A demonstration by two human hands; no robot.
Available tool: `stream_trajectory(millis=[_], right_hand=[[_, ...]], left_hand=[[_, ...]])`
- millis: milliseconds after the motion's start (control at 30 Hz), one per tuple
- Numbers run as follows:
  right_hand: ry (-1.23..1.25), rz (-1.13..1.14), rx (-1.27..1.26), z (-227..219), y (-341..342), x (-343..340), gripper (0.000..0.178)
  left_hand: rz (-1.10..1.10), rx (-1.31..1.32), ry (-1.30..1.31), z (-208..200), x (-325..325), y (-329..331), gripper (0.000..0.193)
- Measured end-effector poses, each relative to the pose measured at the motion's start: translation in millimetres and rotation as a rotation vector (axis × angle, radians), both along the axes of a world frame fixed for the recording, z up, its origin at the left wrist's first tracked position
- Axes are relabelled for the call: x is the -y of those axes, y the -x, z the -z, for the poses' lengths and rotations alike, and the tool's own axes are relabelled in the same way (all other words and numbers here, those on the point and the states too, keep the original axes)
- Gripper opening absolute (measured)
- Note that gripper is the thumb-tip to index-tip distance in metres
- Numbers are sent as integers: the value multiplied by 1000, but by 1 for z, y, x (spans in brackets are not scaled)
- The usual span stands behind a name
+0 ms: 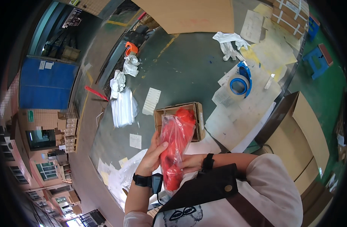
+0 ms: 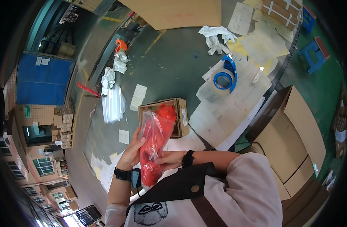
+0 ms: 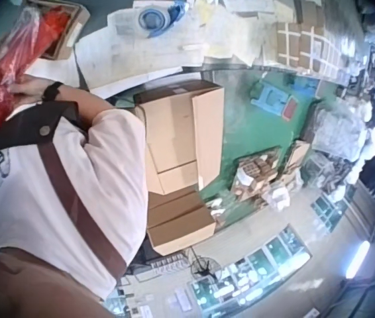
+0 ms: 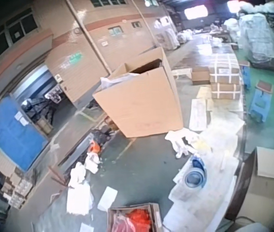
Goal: The person places red plastic caps into a cardboard box containing individually wrapped glass jars. They then remove a cardboard divider from the box and rearrange the jars into a single layer at the bottom of the box.
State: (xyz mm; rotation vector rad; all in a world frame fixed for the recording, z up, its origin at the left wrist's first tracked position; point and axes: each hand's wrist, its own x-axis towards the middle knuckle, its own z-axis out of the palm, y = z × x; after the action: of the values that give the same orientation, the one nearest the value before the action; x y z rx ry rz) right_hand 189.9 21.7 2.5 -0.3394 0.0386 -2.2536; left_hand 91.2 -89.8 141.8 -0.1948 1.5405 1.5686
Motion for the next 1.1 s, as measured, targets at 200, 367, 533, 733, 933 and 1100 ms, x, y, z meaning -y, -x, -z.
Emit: stream_trajectory(millis=[200,367,533,733,933,1100], right_hand=[[8,-10,-36,-8,8,6,55],[-18,-106,21,2,17,20,53],[-92,-170,-32,-13,26,21,54],[-62,-80,-62,-27,23,21,51],[-66,-68,-133,-25,23,21,59],[-56,-99,-109,-30,24,15,63]], left_hand=[[28,-38,23,-5,10,3,94],[-14,-29,44,-7,22,5,92],[-93,-17,28,-18,32,4,88],[-79,-106,83,-19,41,3,77],[-119,-175,71,-29,35,-3,69],[-156,-175,75,-32,37,-9,65]])
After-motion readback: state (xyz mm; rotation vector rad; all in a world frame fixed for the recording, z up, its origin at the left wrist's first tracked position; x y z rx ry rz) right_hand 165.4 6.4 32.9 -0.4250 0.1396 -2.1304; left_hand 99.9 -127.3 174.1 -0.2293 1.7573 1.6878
